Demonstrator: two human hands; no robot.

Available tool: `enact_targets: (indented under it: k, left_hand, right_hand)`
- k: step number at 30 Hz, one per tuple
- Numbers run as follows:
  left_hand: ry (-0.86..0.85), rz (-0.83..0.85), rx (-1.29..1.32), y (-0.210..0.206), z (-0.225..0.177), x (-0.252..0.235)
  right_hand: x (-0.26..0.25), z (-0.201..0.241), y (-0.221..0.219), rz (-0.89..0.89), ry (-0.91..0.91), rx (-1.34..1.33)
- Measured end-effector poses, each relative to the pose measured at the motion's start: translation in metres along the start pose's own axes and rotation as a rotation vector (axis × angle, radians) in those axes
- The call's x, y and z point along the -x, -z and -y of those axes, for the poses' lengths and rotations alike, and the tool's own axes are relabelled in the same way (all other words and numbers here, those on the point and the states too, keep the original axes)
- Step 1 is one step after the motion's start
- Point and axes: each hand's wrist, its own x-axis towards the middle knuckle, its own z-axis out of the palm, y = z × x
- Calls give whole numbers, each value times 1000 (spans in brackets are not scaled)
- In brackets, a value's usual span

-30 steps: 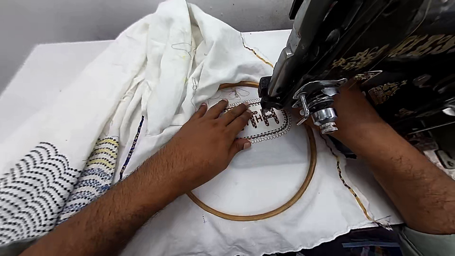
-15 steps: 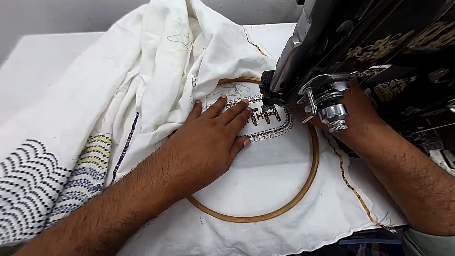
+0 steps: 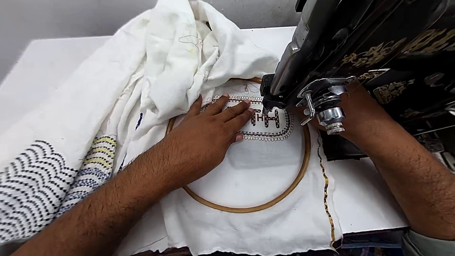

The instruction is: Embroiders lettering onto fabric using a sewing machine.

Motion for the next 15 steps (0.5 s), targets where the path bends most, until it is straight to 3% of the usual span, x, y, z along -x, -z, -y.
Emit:
enact_targets:
  k: [4,11,15]
  left_hand:
    - [-33,15,28,-2,12,-4]
    - [52,-302,175,-6,20,-17]
    - [64,-317,74,-11,12,-25]
  right_hand:
    - [-2,-4,-3,0,-22,-14]
    - [-2,-4,-5,-106,-36,-87]
    - [-6,-6,-8,-175,-2,-143]
